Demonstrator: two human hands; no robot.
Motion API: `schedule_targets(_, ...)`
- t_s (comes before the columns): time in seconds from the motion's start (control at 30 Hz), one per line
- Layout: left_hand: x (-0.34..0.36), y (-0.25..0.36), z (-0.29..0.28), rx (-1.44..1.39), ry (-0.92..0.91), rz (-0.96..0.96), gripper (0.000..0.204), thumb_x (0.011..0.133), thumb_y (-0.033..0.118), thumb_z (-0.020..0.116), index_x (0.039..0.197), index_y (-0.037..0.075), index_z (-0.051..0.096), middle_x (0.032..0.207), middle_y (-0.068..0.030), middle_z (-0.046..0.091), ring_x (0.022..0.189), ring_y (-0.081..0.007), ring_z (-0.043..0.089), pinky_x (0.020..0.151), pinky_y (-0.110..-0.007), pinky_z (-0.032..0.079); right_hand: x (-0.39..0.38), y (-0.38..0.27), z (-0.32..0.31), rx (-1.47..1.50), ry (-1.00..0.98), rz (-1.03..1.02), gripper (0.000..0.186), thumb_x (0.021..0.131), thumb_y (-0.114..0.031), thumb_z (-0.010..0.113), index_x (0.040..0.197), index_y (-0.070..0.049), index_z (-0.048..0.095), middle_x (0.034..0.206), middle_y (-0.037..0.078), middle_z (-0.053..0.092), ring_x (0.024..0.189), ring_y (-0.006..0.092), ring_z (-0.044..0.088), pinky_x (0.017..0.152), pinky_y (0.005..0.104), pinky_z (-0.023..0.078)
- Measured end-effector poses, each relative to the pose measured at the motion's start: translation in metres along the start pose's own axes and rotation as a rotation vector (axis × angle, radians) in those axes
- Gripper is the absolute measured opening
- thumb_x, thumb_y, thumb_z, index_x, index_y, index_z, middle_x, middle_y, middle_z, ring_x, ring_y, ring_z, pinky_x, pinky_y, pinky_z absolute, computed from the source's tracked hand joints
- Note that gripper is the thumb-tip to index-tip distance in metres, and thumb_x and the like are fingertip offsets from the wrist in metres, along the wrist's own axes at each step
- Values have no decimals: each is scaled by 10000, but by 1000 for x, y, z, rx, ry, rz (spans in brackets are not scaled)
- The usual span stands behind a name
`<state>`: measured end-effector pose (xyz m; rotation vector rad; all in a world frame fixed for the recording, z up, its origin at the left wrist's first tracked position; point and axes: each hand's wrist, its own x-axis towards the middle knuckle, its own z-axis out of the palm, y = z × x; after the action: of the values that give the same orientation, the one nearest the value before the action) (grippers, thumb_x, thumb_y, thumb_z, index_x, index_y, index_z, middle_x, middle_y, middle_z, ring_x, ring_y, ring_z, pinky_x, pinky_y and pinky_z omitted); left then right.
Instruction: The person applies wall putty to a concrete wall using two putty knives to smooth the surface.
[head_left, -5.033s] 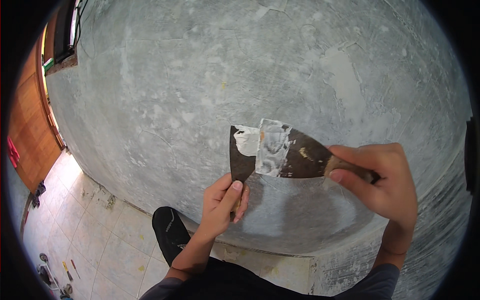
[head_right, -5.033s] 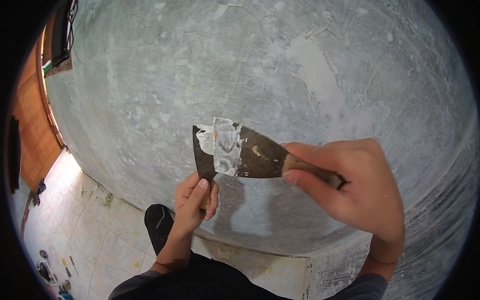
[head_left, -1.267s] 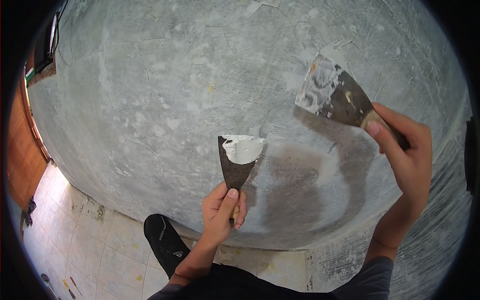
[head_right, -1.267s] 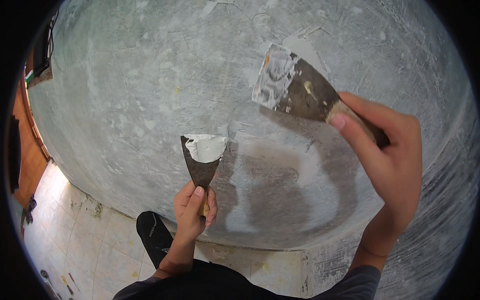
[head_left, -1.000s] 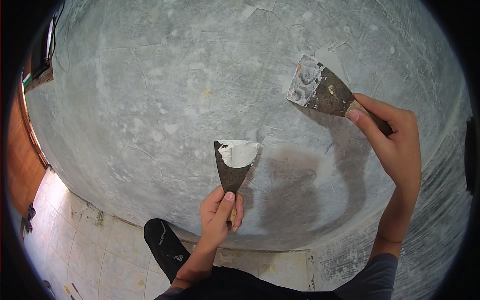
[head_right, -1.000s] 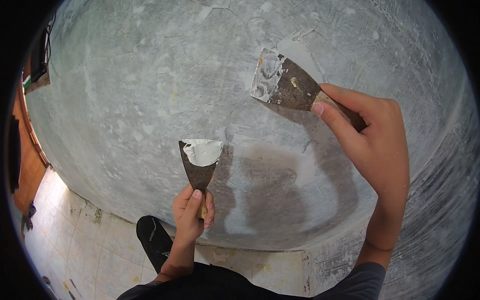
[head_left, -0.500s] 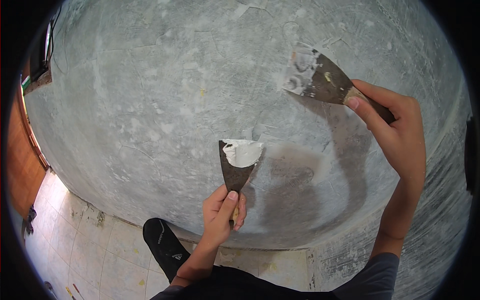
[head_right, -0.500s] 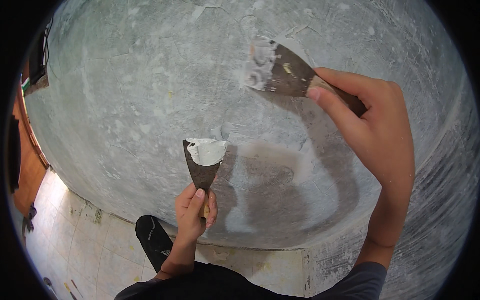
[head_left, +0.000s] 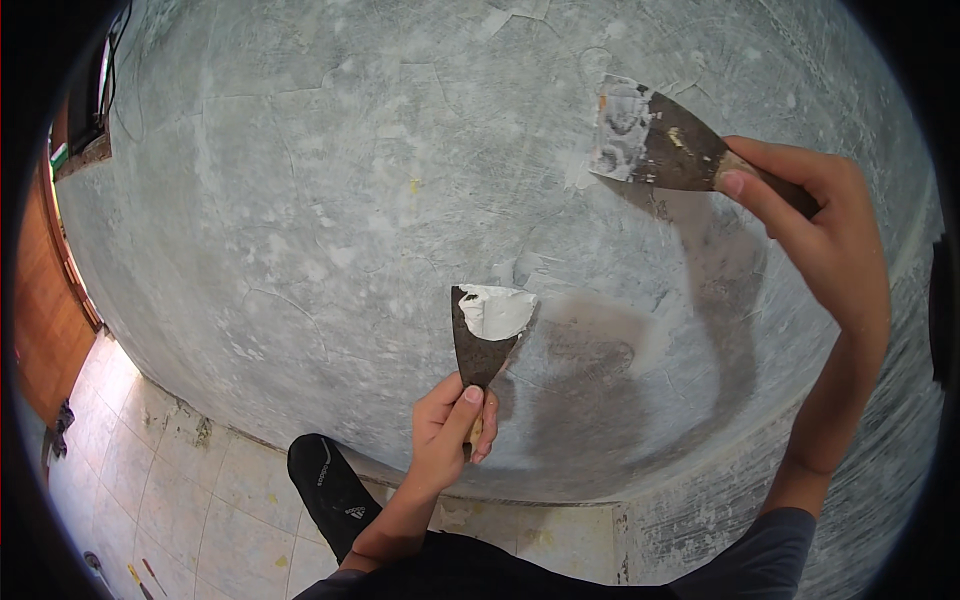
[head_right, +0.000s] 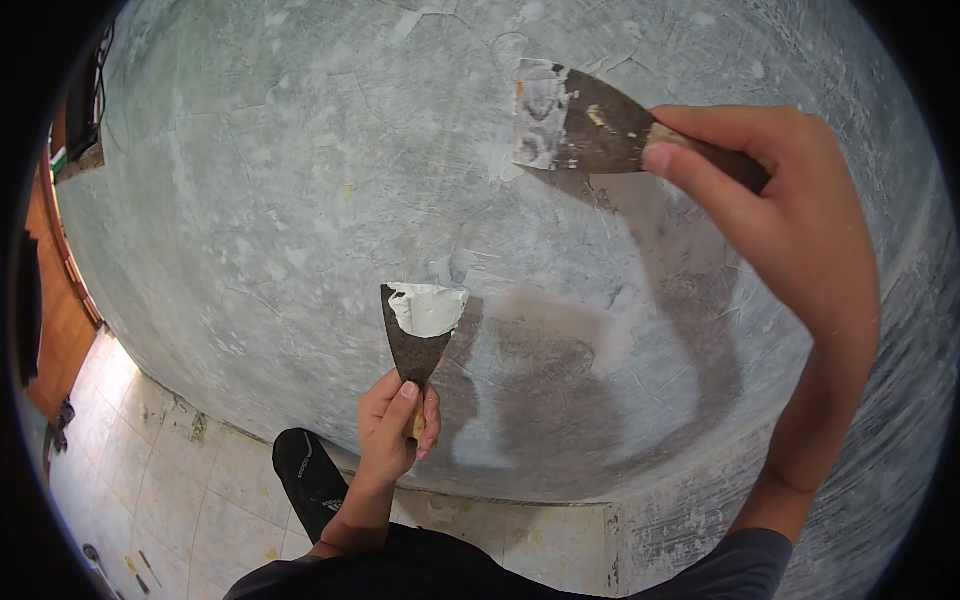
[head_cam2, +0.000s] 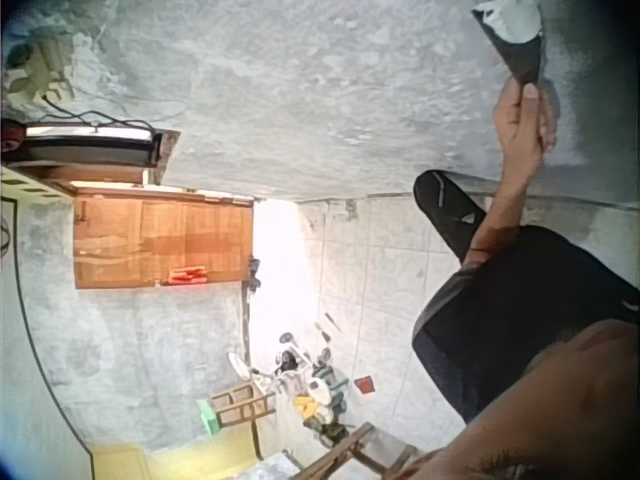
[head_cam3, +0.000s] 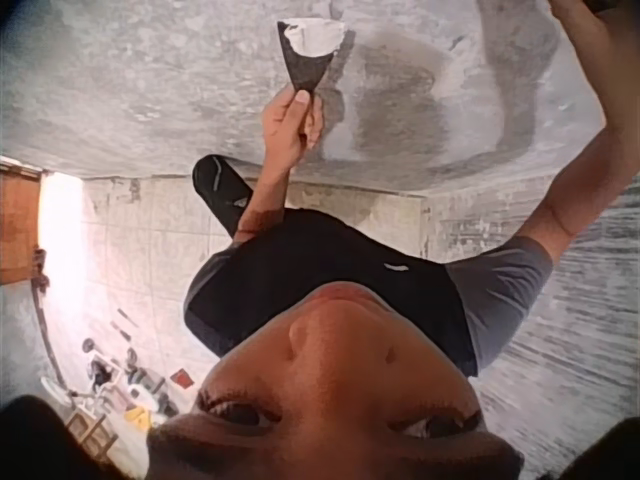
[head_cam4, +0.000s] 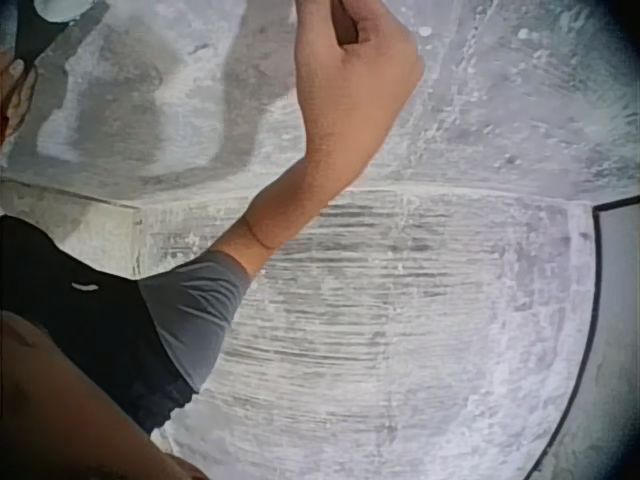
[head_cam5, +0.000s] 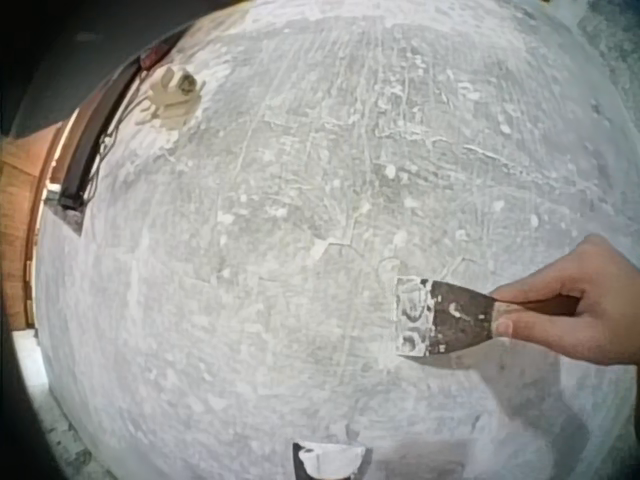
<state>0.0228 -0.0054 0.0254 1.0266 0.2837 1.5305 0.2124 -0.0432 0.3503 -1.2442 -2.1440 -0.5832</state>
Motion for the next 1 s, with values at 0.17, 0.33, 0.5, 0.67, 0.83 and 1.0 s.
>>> schedule_targets(0.17, 0, 2, -6, 0, -6, 12, 419, 1058, 240, 458, 1330, -73, 515, 743, -68, 536, 461, -99, 481, 399, -222, 387, -3, 4, -23, -48, 2, 39, 321, 891, -221, 733, 1070, 45, 740, 774, 81, 725, 663, 97, 629, 606, 233, 468)
schedule_targets(0.33, -2, 7, -2, 1, 13, 0, 414, 1057, 239, 456, 1322, -74, 518, 736, -66, 534, 463, -98, 483, 396, -224, 385, 3, 1, -14, -26, -17, -30, 330, 887, -231, 741, 1081, 36, 741, 786, 99, 731, 689, 119, 658, 627, 242, 494)
schedule_targets(0.5, -2, 2, -3, -7, -17, 1, 413, 1058, 239, 451, 1319, -74, 520, 732, -64, 532, 462, -98, 482, 393, -223, 383, 13, 3, -14, -71, -113, -16, 332, 884, -232, 746, 1087, 31, 742, 791, 108, 734, 702, 132, 670, 629, 256, 510)
schedule_targets(0.67, -1, 3, -3, -17, -1, 1, 412, 1059, 237, 447, 1320, -73, 518, 731, -63, 531, 459, -98, 482, 386, -224, 378, 5, 17, -31, -73, -112, 39, 347, 882, -260, 749, 1080, 25, 748, 728, 64, 701, 632, 99, 600, 570, 252, 453)
schedule_targets(0.83, -1, 3, 1, -43, 4, 19, 415, 1054, 240, 453, 1318, -74, 519, 707, -70, 529, 441, -103, 477, 373, -230, 368, 15, 22, -10, 41, -87, -83, 346, 874, -274, 757, 1072, 9, 758, 660, 19, 652, 555, 61, 500, 506, 234, 366)
schedule_targets(1.0, -2, 1, 2, -59, -26, 14, 425, 1051, 251, 456, 1314, -76, 522, 694, -76, 527, 429, -110, 472, 362, -234, 363, 29, 41, -1, 45, -132, -64, 339, 846, -335, 775, 958, -15, 778, 627, 4, 632, 535, 78, 527, 491, 232, 375)
